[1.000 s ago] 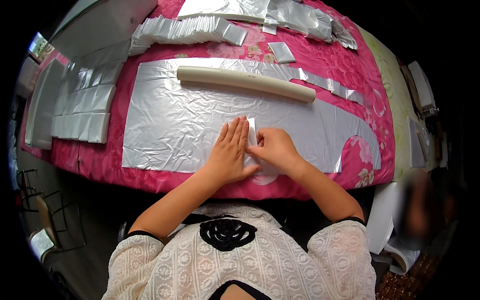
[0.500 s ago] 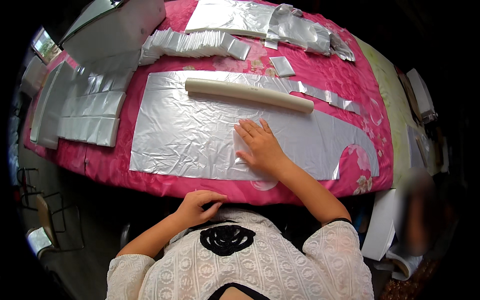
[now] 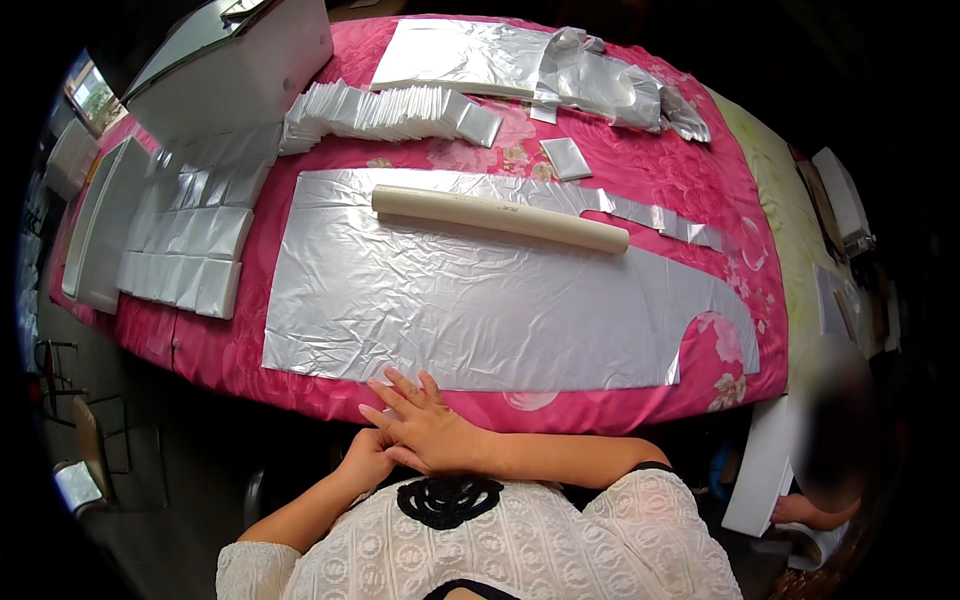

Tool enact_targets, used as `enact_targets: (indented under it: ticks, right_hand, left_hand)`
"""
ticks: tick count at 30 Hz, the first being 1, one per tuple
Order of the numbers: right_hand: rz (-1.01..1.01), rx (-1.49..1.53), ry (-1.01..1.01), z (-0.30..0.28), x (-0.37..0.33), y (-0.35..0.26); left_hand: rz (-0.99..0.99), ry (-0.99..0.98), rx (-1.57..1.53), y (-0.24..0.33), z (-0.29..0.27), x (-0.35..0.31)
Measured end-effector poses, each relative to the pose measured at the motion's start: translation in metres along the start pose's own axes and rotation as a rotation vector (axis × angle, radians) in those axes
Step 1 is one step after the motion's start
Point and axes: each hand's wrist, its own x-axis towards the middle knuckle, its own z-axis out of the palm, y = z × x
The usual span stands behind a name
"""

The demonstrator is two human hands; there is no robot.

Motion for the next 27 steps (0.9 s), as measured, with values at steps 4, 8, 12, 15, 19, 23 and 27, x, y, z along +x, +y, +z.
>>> enact_targets:
  ticks: [4, 8, 12, 15, 19, 23, 27]
  right_hand:
    - [-0.185, -0.03, -0.11, -0.05, -0.001, 0.023]
    - [-0.162, 0.166, -0.043, -0.095, -0.001, 0.065]
    - [0.338, 0.18, 0.448, -0.164, 0.011, 0.14]
    - [0.551, 0.481, 0.844, -0.207, 0.019, 0.247]
    - [0.999, 0.072, 0.865, -0.227, 0.015, 0.315]
    - [1.163, -0.631, 0.726, -0.218, 0.026, 0.289]
    - [0.885, -0.363, 0.693, -0.222, 0.012, 0.268]
  left_hand:
    - [0.05, -0.058, 0.656, 0.061, 0.001, -0.003]
    - [0.218, 0.044, 0.554, 0.064, 0.001, 0.002]
    - [0.428, 0.153, 0.524, 0.054, -0.006, 0.004]
    - [0.396, 0.1, 0.484, 0.053, -0.006, 0.005]
    - [0.425, 0.046, 0.488, 0.058, -0.004, 0.009]
    - [0.417, 0.052, 0.478, 0.057, -0.006, 0.013]
    - [0.459, 0.064, 0.481, 0.064, -0.008, 0.019]
